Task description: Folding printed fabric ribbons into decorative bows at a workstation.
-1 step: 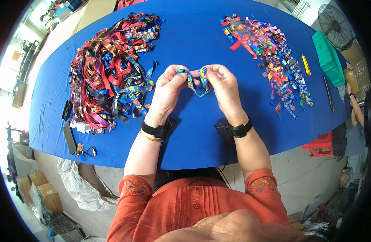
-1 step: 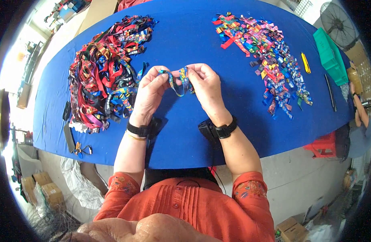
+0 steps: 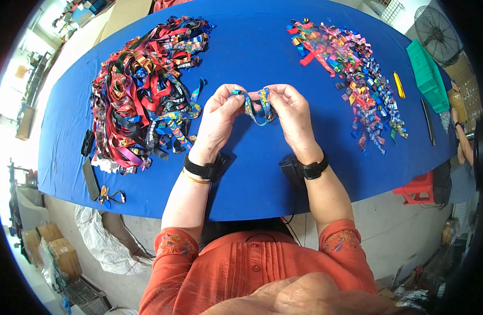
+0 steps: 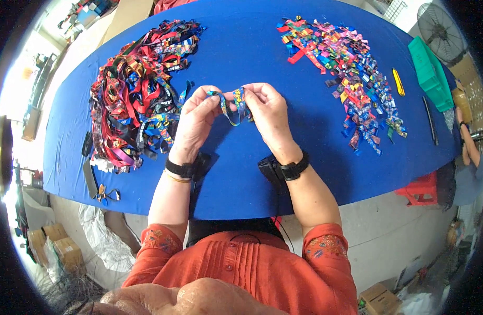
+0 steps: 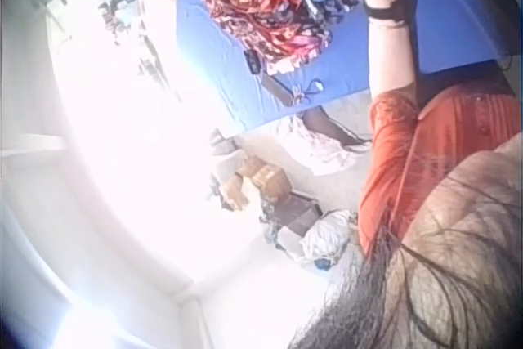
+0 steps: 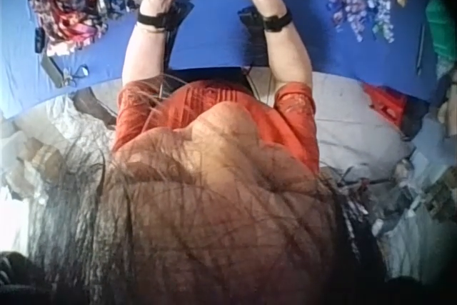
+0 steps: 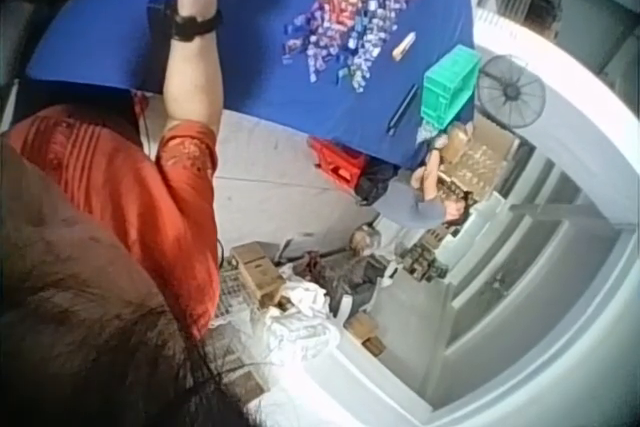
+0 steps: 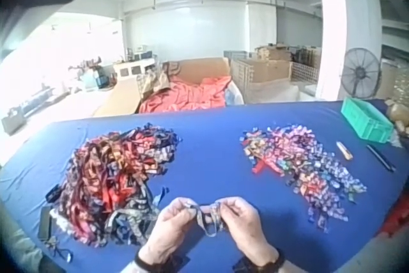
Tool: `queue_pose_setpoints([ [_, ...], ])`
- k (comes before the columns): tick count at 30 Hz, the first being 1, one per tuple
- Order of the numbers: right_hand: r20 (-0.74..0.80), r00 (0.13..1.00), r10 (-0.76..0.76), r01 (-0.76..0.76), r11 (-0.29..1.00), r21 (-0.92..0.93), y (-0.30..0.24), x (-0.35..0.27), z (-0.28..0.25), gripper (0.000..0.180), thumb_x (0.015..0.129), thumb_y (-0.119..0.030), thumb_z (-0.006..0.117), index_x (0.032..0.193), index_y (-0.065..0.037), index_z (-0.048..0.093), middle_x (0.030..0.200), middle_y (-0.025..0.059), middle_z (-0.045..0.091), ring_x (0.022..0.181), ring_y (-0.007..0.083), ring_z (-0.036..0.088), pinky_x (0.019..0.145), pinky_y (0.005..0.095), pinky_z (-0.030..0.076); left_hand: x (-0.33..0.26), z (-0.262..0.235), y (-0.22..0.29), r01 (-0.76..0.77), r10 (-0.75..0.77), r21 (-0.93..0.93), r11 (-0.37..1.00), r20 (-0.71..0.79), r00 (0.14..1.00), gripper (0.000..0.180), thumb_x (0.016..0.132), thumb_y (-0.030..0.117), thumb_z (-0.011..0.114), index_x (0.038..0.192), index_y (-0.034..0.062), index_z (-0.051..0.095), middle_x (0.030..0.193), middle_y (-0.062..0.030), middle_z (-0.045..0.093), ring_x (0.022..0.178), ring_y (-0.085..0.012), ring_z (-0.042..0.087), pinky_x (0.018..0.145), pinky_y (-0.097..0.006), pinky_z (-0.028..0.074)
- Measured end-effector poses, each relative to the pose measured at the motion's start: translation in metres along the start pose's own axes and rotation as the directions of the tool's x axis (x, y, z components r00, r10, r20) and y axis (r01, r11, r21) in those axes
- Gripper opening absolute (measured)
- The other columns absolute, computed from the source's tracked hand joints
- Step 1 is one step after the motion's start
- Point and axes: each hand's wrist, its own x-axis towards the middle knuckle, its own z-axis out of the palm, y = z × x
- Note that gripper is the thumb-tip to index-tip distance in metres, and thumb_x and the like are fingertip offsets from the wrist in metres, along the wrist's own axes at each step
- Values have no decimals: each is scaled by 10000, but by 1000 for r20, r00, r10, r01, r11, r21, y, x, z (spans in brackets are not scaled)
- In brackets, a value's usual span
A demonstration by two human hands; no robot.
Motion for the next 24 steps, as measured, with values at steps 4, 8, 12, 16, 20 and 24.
queue_pose_setpoints([
  [4,-6,1000,-19,19,998,-56,4,1,0,131,996,-95,538,1048,13,591,1031,156,710,822,131,673,746,257,542,0,-3,-1,7,-7,-38,999,11,1000,119,965,78,536,1077,39,551,1074,-162,681,896,-238,671,845,-349,529],
  [8,-18,1000,2,-3,998,-60,1,1,3,152,999,-105,528,1040,23,600,985,106,715,788,111,676,701,228,537,2,-8,-5,1,-1,-8,1000,3,1000,120,968,81,540,1080,40,550,1076,-161,680,898,-240,676,837,-348,532],
  [12,-38,999,32,-35,997,-72,5,4,-4,183,996,-153,538,1022,10,619,956,81,710,770,100,662,690,228,522,2,-6,-5,-13,13,16,1000,-12,1000,118,968,81,539,1079,41,550,1070,-155,681,894,-244,684,832,-349,535],
  [16,-22,994,109,-107,990,89,3,4,-6,211,985,-202,562,1003,-2,625,933,75,706,765,101,650,694,239,515,1,-5,-5,-18,18,24,1000,-3,1000,120,964,77,537,1078,42,550,1065,-150,683,889,-234,684,822,-333,530],
  [20,6,995,98,-98,995,35,-8,-1,5,186,969,-185,591,985,-1,613,957,103,714,766,106,651,701,241,521,-1,-2,-2,-14,14,17,1000,6,1000,128,956,69,536,1080,42,551,1055,-140,685,880,-218,682,809,-306,520],
  [24,16,993,116,-116,993,6,-12,-2,5,153,958,-152,607,987,-2,604,972,119,716,763,107,654,706,240,525,-1,-3,0,-36,35,71,997,16,999,139,955,53,517,1089,28,543,1014,-128,686,848,-200,682,798,-299,530],
])
